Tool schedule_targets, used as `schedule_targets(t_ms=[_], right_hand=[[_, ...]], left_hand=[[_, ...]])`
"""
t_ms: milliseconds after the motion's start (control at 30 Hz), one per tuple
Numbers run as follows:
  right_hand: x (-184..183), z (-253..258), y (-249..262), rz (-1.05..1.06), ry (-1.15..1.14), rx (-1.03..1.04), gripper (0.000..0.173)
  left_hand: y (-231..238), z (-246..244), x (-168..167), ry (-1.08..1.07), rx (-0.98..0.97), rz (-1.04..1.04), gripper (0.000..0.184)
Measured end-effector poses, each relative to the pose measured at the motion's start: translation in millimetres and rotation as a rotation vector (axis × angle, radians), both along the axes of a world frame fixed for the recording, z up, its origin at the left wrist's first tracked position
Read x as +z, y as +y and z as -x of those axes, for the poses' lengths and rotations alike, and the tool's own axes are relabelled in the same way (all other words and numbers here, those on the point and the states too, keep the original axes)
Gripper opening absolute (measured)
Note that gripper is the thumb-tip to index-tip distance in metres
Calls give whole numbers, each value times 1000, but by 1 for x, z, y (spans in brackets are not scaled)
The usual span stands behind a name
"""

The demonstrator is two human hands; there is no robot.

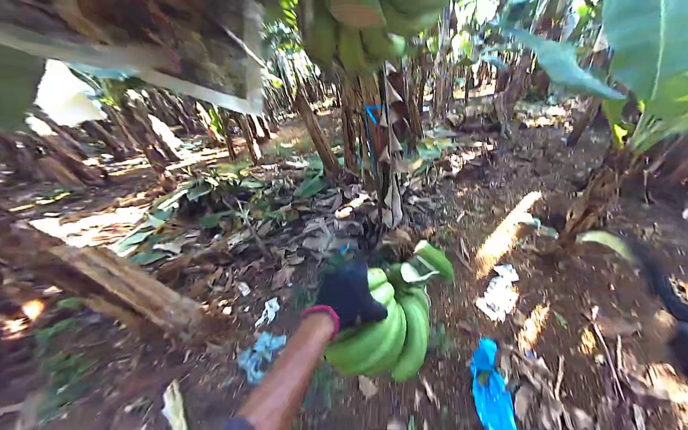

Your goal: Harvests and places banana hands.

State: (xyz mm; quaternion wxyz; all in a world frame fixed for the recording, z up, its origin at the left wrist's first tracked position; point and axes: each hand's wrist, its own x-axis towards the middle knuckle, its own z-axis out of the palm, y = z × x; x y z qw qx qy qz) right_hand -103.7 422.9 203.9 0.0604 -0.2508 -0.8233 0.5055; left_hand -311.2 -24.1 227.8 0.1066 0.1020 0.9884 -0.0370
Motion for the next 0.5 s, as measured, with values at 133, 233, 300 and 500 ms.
schedule_targets(t_ms=[133, 233, 300, 500], right_hand=[[-279, -21, -58, 695, -198, -165, 43], [-371, -50, -126, 1033, -359, -277, 40], [-385, -65, -156, 1140, -414, -347, 38], [-331, -80, -166, 1265, -524, -5, 36]], left_hand=[[38, -30, -152, -317, 0, 129, 98], [46, -58, -235, -452, 32, 187, 102], [47, -77, -270, -511, 67, 213, 105], [35, -117, -307, -545, 266, 175, 111]])
